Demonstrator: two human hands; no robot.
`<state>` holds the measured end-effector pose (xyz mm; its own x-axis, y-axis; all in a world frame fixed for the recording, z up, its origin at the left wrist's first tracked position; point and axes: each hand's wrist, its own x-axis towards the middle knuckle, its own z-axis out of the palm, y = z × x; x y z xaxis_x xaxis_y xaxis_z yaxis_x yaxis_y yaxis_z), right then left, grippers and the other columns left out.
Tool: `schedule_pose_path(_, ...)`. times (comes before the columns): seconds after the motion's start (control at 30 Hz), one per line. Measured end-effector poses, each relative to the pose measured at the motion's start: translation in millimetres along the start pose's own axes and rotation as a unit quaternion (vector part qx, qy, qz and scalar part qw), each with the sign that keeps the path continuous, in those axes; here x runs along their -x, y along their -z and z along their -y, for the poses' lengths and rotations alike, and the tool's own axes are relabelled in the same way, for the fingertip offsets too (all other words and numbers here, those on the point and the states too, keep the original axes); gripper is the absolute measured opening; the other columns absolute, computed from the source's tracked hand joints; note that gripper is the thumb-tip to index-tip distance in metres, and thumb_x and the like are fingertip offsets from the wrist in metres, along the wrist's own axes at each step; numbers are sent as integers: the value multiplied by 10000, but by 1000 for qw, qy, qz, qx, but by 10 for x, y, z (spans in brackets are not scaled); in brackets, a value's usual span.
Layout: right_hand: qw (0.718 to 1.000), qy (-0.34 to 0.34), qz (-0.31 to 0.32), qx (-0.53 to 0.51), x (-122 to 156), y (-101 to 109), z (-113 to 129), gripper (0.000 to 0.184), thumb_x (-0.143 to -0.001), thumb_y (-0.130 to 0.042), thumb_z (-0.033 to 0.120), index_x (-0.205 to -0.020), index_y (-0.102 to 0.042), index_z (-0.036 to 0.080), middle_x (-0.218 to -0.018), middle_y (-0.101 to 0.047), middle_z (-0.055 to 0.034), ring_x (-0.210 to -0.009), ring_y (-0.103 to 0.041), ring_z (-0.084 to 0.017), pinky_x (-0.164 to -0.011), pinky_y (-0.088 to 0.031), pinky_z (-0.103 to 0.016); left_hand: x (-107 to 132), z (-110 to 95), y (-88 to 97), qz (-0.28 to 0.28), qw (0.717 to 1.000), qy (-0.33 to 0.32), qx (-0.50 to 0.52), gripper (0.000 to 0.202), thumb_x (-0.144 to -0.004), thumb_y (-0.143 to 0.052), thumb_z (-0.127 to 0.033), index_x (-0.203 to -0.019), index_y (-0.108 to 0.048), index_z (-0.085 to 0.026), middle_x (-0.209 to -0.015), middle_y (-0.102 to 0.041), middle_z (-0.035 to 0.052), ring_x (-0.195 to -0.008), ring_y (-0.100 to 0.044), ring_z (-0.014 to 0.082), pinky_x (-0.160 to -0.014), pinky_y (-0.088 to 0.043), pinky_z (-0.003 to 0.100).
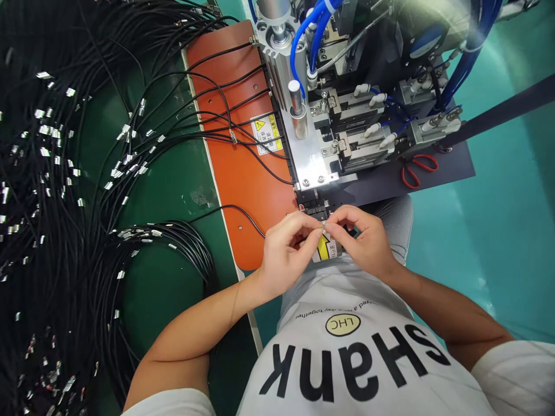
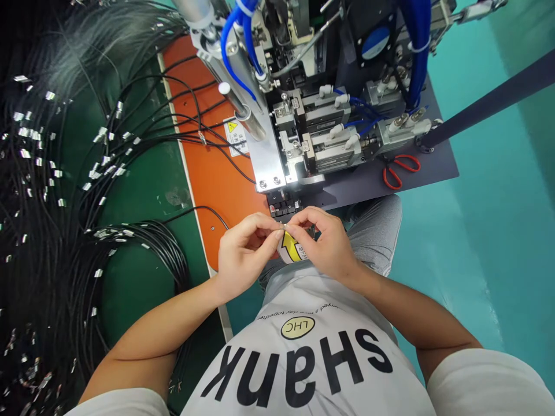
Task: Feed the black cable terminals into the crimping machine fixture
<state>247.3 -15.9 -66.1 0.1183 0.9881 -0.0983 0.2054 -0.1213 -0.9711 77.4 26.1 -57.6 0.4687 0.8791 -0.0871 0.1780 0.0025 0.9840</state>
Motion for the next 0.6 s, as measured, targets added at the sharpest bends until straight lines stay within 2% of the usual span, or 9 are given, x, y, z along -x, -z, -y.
schedule_pose_path(0.07,999,-28,16,-17,25,22,-28,97,-890,-637,191,-793,-640,197,-756,-643,15,-708,-572,-127,-649,-420,-280,13,42,-12,-1,992,-96,-78,41,-890,-633,-158,-921,-653,-178,-831,-614,21,-728,-563,107,-638,-479,237)
schedule_pose_path(0.1,999,-39,22,-21,36,40,-43,99,-889,-639,199,-789,-639,197,-757,-644,14,-710,-574,-130,-648,-420,-281,11,52,-10,12,988,-117,-104,59,-898,-619,-147,-936,-648,-182,-832,-615,20,-741,-562,110,-648,-479,237)
schedule_pose_path(0.23,999,-49,3,-12,-15,148,-121,88,-883,-648,222,-798,-651,197,-790,-655,1,-749,-591,-145,-698,-454,-292,-48,35,54,54,976,-93,-190,115,-936,-579,-168,-1045,-608,-189,-892,-625,26,-776,-573,114,-704,-500,244)
schedule_pose_path(0.33,997,-63,-15,-29,-179,212,-225,96,-879,-657,252,-806,-664,191,-794,-670,-12,-745,-600,-151,-715,-475,-301,-140,59,110,34,956,-128,-262,111,-947,-560,-164,-1040,-617,-184,-932,-626,42,-856,-588,129,-770,-508,253)
schedule_pose_path(0.43,992,-104,6,-70,-356,223,-344,140,-852,-696,306,-794,-678,180,-776,-676,-23,-712,-596,-151,-683,-480,-299,-230,170,123,12,938,-163,-305,122,-957,-537,-167,-1036,-628,-180,-951,-620,52,-878,-594,135,-779,-510,253)
schedule_pose_path(0.6,985,-143,16,-92,-463,186,-440,200,-806,-752,356,-757,-682,175,-734,-670,-19,-673,-584,-142,-658,-481,-292,-273,374,114,1,925,-168,-342,172,-969,-507,-193,-1084,-635,-196,-962,-607,53,-904,-602,151,-785,-517,260)
